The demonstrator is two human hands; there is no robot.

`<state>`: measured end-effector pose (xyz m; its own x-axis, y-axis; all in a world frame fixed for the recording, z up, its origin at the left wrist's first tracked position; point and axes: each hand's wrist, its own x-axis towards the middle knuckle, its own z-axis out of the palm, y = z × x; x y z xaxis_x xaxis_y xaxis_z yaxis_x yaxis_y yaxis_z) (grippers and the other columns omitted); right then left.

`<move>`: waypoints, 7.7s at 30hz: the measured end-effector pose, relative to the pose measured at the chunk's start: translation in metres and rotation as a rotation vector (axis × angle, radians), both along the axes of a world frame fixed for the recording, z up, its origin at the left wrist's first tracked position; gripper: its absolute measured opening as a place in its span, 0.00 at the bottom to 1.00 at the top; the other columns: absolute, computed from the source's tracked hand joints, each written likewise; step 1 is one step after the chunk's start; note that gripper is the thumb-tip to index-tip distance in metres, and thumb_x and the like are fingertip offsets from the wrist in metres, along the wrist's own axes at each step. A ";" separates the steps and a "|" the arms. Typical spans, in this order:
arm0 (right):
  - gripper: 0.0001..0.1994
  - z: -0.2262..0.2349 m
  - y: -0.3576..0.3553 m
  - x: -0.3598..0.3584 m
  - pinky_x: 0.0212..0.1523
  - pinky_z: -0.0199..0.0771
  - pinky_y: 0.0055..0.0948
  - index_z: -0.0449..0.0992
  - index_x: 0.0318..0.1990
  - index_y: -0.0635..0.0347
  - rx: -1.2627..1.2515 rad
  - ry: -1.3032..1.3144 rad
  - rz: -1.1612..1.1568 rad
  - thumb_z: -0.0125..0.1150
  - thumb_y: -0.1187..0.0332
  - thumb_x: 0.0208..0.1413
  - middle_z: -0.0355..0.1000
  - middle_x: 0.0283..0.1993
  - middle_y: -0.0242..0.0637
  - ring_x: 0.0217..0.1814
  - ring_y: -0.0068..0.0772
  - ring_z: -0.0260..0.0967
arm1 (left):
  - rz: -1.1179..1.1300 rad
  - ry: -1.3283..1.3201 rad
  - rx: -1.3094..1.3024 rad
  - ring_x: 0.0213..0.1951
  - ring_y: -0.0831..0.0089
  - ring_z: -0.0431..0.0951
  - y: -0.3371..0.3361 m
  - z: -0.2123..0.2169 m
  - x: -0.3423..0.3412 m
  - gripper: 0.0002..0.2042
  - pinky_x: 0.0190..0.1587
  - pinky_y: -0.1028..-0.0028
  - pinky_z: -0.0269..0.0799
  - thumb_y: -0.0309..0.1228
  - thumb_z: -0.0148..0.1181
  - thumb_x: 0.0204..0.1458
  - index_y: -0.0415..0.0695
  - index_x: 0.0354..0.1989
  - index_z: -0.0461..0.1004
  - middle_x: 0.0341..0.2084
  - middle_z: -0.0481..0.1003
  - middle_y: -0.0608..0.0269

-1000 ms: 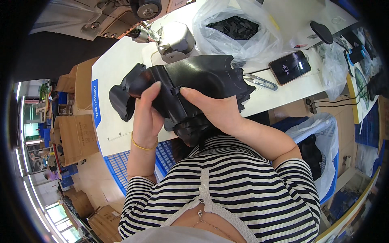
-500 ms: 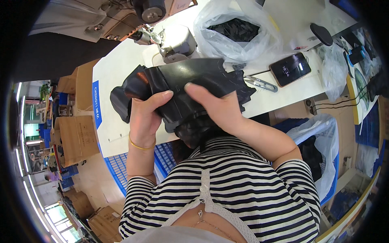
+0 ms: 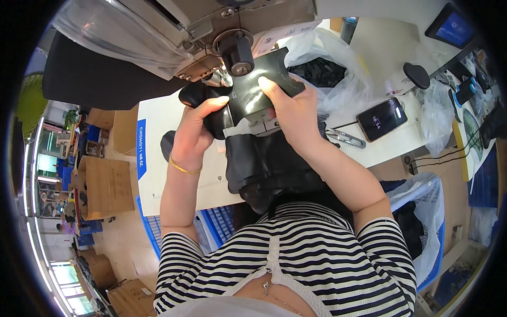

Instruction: The person repeatedly takes leather shoe components from a stack, inserts small tabs onto them, stitches the pieces together using a sewing machine, and places the completed parts into a pile.

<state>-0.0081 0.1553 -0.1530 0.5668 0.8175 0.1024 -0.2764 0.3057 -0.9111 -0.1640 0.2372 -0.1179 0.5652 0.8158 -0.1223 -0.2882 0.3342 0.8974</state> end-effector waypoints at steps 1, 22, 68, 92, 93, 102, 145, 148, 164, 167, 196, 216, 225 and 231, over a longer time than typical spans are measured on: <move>0.07 -0.001 0.004 0.002 0.21 0.62 0.17 0.76 0.31 0.62 0.018 0.014 0.003 0.61 0.67 0.52 0.69 0.25 0.26 0.22 0.13 0.62 | -0.002 -0.002 0.009 0.34 0.77 0.75 0.007 -0.004 0.002 0.11 0.38 0.76 0.75 0.16 0.60 0.44 0.40 0.37 0.73 0.30 0.74 0.65; 0.07 0.003 0.014 0.011 0.27 0.67 0.17 0.77 0.35 0.67 0.012 -0.032 0.008 0.59 0.71 0.54 0.73 0.29 0.29 0.28 0.15 0.66 | -0.044 0.194 0.151 0.38 0.74 0.77 0.028 0.005 0.002 0.09 0.44 0.76 0.73 0.16 0.60 0.46 0.38 0.37 0.76 0.33 0.77 0.61; 0.07 0.005 0.013 0.009 0.25 0.66 0.17 0.77 0.34 0.65 0.017 -0.027 -0.016 0.60 0.70 0.53 0.73 0.28 0.28 0.26 0.15 0.66 | -0.024 0.221 0.164 0.37 0.77 0.74 0.021 0.010 0.004 0.07 0.39 0.79 0.68 0.19 0.61 0.44 0.40 0.33 0.75 0.32 0.77 0.63; 0.10 0.000 0.021 0.012 0.24 0.66 0.18 0.77 0.36 0.67 0.080 -0.080 -0.027 0.62 0.68 0.53 0.73 0.28 0.30 0.25 0.17 0.66 | -0.005 0.201 0.024 0.37 0.76 0.75 0.019 0.008 0.000 0.08 0.37 0.79 0.69 0.22 0.58 0.50 0.36 0.38 0.76 0.36 0.76 0.62; 0.10 0.000 0.021 0.012 0.24 0.66 0.18 0.77 0.36 0.67 0.080 -0.081 -0.027 0.62 0.68 0.53 0.73 0.28 0.30 0.25 0.17 0.66 | 0.001 0.127 0.046 0.37 0.75 0.75 0.019 0.006 0.000 0.08 0.39 0.79 0.69 0.22 0.58 0.50 0.36 0.38 0.76 0.36 0.76 0.63; 0.09 -0.001 -0.026 -0.006 0.20 0.62 0.15 0.75 0.31 0.64 -0.134 -0.080 0.023 0.61 0.66 0.54 0.70 0.23 0.26 0.19 0.13 0.61 | 0.222 0.025 0.255 0.37 0.80 0.72 -0.028 -0.018 -0.010 0.11 0.42 0.78 0.69 0.19 0.62 0.48 0.41 0.40 0.72 0.35 0.73 0.69; 0.09 -0.062 0.047 0.130 0.38 0.68 0.39 0.74 0.34 0.62 -0.644 -1.392 -0.002 0.57 0.66 0.50 0.73 0.33 0.43 0.36 0.46 0.71 | 1.071 1.221 1.097 0.52 0.53 0.63 0.026 -0.107 -0.171 0.24 0.57 0.62 0.56 0.28 0.61 0.45 0.31 0.50 0.64 0.44 0.67 0.47; 0.08 -0.068 0.048 0.126 0.38 0.68 0.39 0.73 0.34 0.62 -0.586 -1.444 -0.075 0.57 0.66 0.51 0.73 0.33 0.43 0.37 0.47 0.71 | 0.732 0.846 1.097 0.30 0.68 0.74 0.000 -0.104 -0.129 0.06 0.35 0.72 0.70 0.23 0.60 0.47 0.38 0.34 0.74 0.28 0.73 0.59; 0.07 -0.076 0.040 0.137 0.37 0.70 0.33 0.72 0.38 0.60 -0.358 -1.225 -0.211 0.54 0.68 0.54 0.75 0.31 0.40 0.35 0.38 0.74 | 0.482 0.864 1.254 0.34 0.61 0.69 -0.041 -0.129 -0.037 0.18 0.39 0.67 0.66 0.34 0.69 0.39 0.38 0.36 0.70 0.28 0.68 0.57; 0.08 -0.072 0.035 0.133 0.37 0.70 0.32 0.73 0.39 0.59 -0.342 -1.210 -0.223 0.55 0.68 0.54 0.75 0.32 0.38 0.35 0.37 0.74 | 0.416 0.915 1.060 0.42 0.55 0.70 -0.037 -0.133 -0.038 0.19 0.46 0.63 0.66 0.33 0.68 0.40 0.38 0.39 0.70 0.36 0.70 0.52; 0.05 -0.068 -0.039 -0.017 0.24 0.65 0.16 0.74 0.35 0.66 -0.341 -0.468 0.621 0.56 0.73 0.55 0.73 0.25 0.31 0.24 0.14 0.66 | -0.067 0.486 0.195 0.24 0.78 0.76 -0.059 -0.092 -0.039 0.08 0.27 0.80 0.72 0.26 0.65 0.46 0.34 0.32 0.77 0.24 0.78 0.63; 0.11 -0.057 -0.094 -0.041 0.45 0.70 0.21 0.73 0.44 0.64 -0.064 0.262 0.245 0.59 0.77 0.53 0.72 0.42 0.32 0.42 0.21 0.69 | 0.158 0.160 0.038 0.34 0.75 0.77 -0.104 -0.042 -0.016 0.15 0.39 0.76 0.74 0.18 0.66 0.42 0.37 0.40 0.73 0.33 0.77 0.61; 0.10 -0.052 -0.099 -0.037 0.42 0.70 0.20 0.73 0.43 0.66 -0.012 -0.049 0.183 0.60 0.77 0.52 0.73 0.40 0.31 0.40 0.19 0.68 | 0.159 0.171 0.108 0.33 0.77 0.77 -0.107 -0.048 -0.013 0.14 0.38 0.78 0.74 0.18 0.67 0.42 0.38 0.38 0.73 0.32 0.77 0.62; 0.10 -0.054 -0.097 -0.038 0.40 0.70 0.19 0.74 0.42 0.66 -0.032 -0.077 0.114 0.61 0.78 0.51 0.73 0.39 0.31 0.38 0.19 0.69 | 0.187 0.142 0.008 0.33 0.78 0.76 -0.106 -0.051 -0.011 0.10 0.36 0.79 0.73 0.22 0.63 0.48 0.38 0.39 0.73 0.32 0.77 0.63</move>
